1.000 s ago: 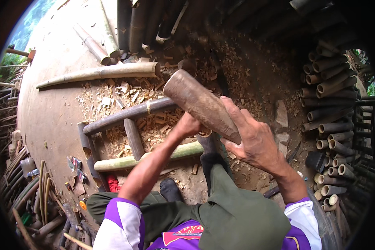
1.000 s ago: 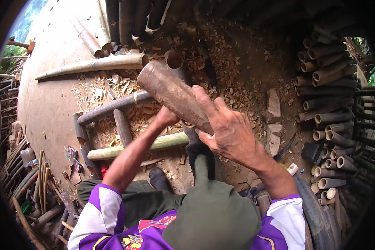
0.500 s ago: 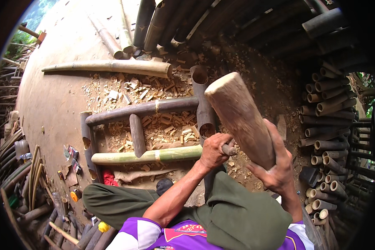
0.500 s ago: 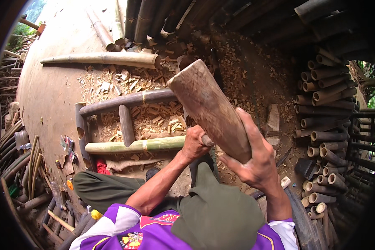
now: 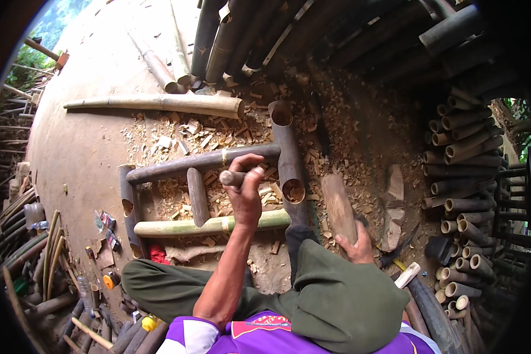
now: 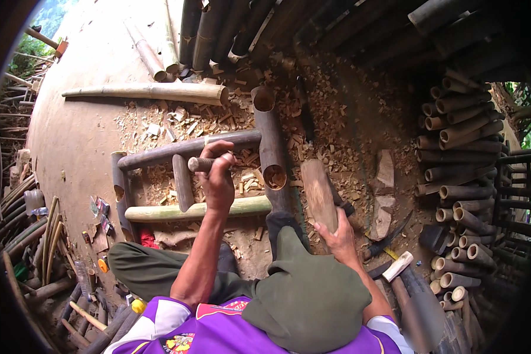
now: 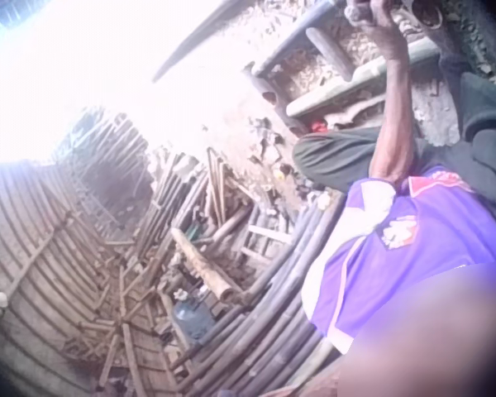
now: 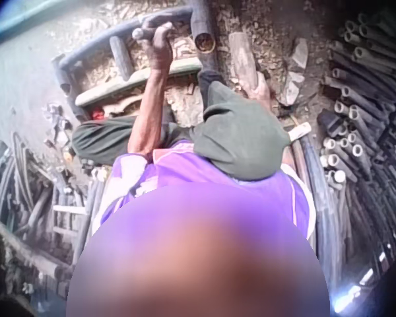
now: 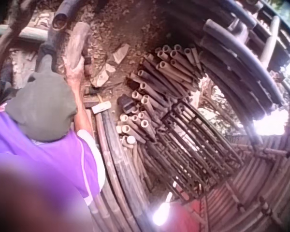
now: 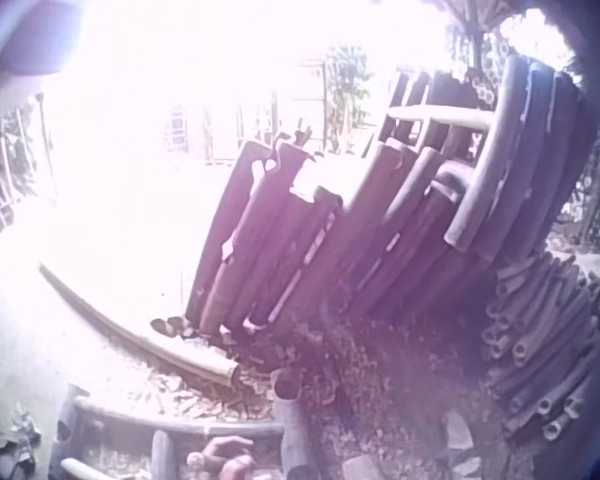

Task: The person sits cross-legged and uses a chisel and wooden mallet to hollow and shape a bamboo pole. They repeatedly strike the chisel, rotate the pole, and clear debris before placing the finished piece among other bamboo sections.

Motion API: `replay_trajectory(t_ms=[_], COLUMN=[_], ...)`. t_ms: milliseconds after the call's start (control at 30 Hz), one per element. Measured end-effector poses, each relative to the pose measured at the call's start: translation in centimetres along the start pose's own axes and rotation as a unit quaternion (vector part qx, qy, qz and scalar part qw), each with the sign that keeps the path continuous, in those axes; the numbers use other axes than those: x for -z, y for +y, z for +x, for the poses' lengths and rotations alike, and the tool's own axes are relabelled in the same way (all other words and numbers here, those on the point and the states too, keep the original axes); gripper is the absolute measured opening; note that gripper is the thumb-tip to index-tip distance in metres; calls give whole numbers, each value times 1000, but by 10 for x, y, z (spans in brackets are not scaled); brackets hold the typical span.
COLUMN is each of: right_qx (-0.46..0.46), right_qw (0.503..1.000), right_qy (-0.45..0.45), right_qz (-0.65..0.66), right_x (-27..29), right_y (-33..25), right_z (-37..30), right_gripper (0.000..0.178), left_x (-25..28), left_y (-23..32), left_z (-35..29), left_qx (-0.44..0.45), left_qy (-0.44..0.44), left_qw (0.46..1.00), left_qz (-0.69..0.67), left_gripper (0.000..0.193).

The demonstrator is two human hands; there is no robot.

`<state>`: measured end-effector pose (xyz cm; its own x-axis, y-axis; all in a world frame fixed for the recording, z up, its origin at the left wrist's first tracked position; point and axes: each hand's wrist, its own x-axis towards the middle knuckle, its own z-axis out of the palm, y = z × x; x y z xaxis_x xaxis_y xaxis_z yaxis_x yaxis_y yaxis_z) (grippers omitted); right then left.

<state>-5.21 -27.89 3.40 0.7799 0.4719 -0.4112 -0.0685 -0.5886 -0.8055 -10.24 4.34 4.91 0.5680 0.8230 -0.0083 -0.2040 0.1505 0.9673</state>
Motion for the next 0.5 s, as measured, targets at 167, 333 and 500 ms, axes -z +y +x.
replay_trajectory(t_ms=[167, 333, 500], right_qx=[-25, 85, -109], right_qw=[991, 989, 866], right_qy=[-13, -55, -94], right_qz=[-129, 106, 479], right_x=[-24, -1, 39], right_y=[55, -6, -28], right_z=[-18, 30, 94], right_gripper=[68, 49, 42], left_x=[-32, -92, -78], left_y=[37, 10, 21], left_z=[-29, -76, -101], left_qx=[-68, -302, -195], left_qy=[-241, -440, -430], left_qw=[953, 787, 805], left_qz=[171, 311, 360], left_gripper=[20, 39, 77])
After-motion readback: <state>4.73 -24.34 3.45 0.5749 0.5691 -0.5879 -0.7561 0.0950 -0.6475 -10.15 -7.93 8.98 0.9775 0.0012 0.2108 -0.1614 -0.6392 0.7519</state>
